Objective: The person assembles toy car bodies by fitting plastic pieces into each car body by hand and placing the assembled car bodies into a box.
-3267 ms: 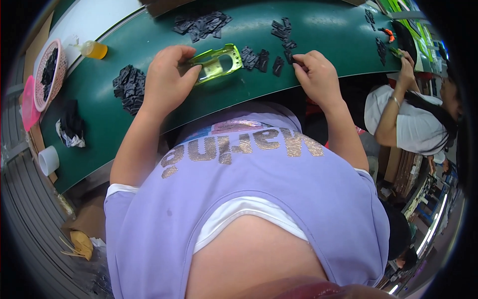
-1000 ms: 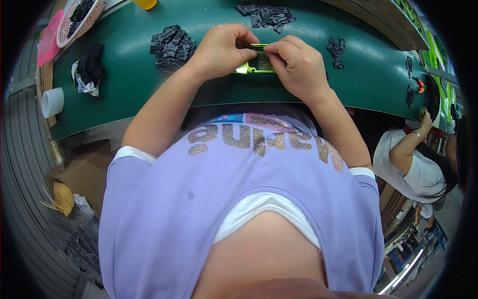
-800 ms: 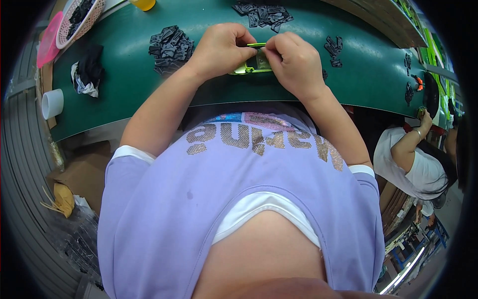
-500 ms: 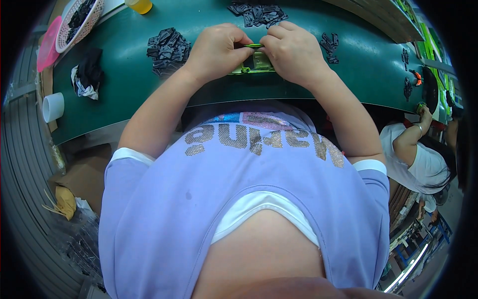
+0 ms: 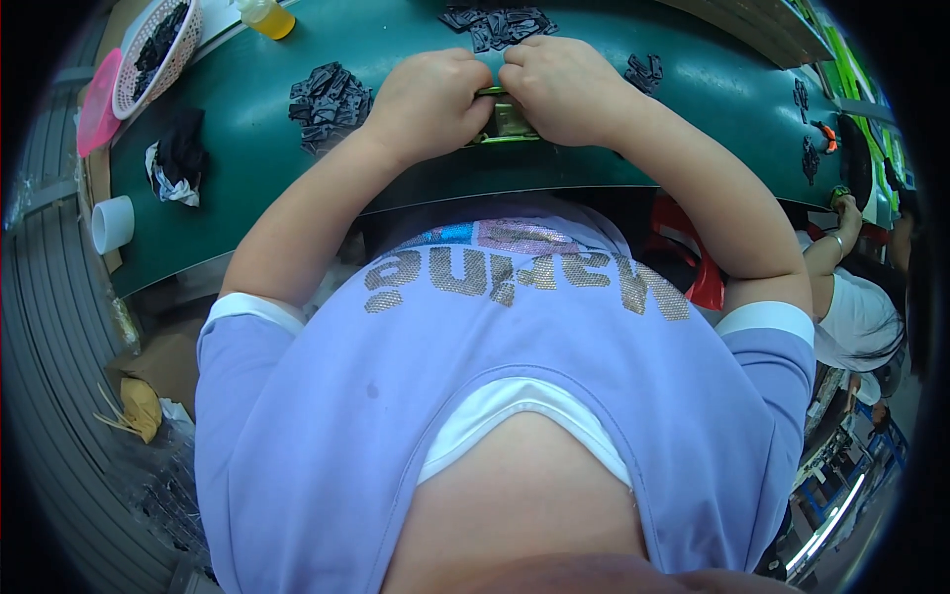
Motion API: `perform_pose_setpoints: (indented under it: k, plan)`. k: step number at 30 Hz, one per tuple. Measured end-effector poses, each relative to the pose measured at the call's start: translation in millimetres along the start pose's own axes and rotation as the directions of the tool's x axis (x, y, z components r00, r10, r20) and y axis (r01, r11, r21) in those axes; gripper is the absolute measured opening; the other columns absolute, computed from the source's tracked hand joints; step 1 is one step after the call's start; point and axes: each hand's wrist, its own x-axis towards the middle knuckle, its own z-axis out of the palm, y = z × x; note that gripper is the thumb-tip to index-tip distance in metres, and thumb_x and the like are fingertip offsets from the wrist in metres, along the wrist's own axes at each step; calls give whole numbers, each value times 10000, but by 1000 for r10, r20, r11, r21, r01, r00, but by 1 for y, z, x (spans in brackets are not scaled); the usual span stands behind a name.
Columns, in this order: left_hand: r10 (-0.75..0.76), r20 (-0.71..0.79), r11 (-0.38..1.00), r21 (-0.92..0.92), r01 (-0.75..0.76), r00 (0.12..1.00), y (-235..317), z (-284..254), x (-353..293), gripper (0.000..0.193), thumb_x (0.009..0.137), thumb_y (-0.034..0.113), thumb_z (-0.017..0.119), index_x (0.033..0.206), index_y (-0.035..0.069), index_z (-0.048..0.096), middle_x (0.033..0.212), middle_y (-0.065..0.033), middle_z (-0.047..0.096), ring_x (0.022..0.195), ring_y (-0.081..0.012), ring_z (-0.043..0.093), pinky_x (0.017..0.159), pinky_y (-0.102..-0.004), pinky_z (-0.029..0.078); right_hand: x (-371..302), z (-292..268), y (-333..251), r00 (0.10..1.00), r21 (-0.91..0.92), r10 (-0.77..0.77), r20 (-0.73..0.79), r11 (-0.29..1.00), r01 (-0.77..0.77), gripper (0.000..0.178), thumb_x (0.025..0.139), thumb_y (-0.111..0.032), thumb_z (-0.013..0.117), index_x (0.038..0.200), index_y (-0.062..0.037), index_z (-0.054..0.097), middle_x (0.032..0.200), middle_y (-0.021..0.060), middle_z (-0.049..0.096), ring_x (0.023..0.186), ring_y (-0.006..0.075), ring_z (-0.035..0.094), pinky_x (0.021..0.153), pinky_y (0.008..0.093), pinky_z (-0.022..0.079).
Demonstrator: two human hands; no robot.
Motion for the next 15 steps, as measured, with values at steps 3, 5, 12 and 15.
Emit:
perform_pose_setpoints:
  k: [3, 5, 12, 15]
  plan:
    - [-152, 32, 941, -300, 154, 988, 9, -14, -8, 233, 779, 216, 787, 890, 32, 696, 904, -112, 670, 829, -275, 673, 726, -373, 536, -2, -9, -3, 987, 120, 119, 107, 984, -131, 163, 847, -184, 664, 906, -38, 707, 880, 126, 689, 896, 306, 679, 807, 410, 544]
    - [-65, 4, 938, -342, 63, 998, 14, -24, -12, 260, 767, 220, 810, 909, 34, 696, 999, -116, 673, 913, -276, 665, 778, -370, 532, -7, -15, -2, 969, 162, 175, 173, 966, -203, 184, 864, -195, 655, 922, -29, 708, 876, 141, 695, 881, 318, 685, 797, 425, 545]
    - [47, 45, 854, -519, -17, 998, 21, -27, -11, 233, 751, 86, 816, 945, 28, 700, 1243, -108, 625, 1123, -265, 605, 928, -335, 494, -8, -47, 16, 971, 536, 163, 174, 812, -232, 262, 822, -259, 650, 849, -9, 721, 740, 247, 651, 697, 382, 650, 661, 436, 515]
    - [-37, 74, 718, -692, 78, 997, 19, -30, -15, 223, 758, 17, 801, 961, 3, 711, 1300, -115, 605, 1159, -231, 593, 939, -318, 489, -5, -54, 24, 960, 667, 190, 207, 691, -280, 241, 756, -225, 721, 815, 9, 721, 716, 214, 667, 649, 326, 648, 615, 409, 507]
